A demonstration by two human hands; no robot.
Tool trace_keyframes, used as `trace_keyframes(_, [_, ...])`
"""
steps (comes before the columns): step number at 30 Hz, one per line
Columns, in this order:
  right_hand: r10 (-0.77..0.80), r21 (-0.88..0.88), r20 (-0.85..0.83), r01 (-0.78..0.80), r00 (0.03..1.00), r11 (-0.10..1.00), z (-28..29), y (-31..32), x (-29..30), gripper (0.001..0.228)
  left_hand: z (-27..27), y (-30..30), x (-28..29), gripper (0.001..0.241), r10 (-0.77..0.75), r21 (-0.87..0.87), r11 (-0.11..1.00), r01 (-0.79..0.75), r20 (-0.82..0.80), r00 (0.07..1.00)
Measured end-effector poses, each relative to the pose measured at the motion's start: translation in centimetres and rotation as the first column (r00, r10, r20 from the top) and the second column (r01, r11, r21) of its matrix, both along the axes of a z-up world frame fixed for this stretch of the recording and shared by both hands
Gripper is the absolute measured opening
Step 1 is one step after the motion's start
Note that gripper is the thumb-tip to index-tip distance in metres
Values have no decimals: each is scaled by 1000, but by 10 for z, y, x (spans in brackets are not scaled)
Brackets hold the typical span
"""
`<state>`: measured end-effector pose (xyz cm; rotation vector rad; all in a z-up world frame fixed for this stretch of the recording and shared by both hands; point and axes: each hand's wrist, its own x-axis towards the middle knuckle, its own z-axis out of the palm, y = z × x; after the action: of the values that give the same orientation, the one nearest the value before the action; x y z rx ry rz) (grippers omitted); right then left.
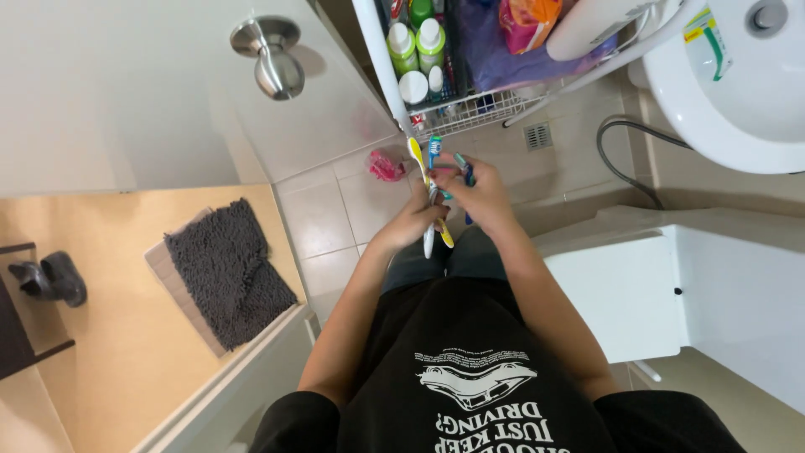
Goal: The person organizes various toiletries in a bathroom, moving items such as toothpaste, toothbrushes, and bottles from the sink area onto a white wire rack. The person handles multiple toothbrushes, including a new pack, and arranges them on the rack.
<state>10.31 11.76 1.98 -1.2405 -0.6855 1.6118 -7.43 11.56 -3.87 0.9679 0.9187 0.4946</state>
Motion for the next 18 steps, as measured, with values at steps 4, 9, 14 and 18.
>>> trace_keyframes(4, [32,13,343,-39,939,999,-2,3,-7,29,-9,-8,18,66,-56,119,992,47,71,996])
trace_keyframes(9, [-88,128,258,56,962,990,-8,39,38,23,-21,-5,37,73,54,148,986,-78,161,985])
trace_keyframes(14, [-270,537,455,-19,849,844,36,124,82,22,-37,-10,52,53,143,222,966,-132,-35,989])
trace_keyframes(18, [-299,650,503,-127,811,749,0,200,86,23,-39,-20,62,55,271,161,954,-251,-116,956])
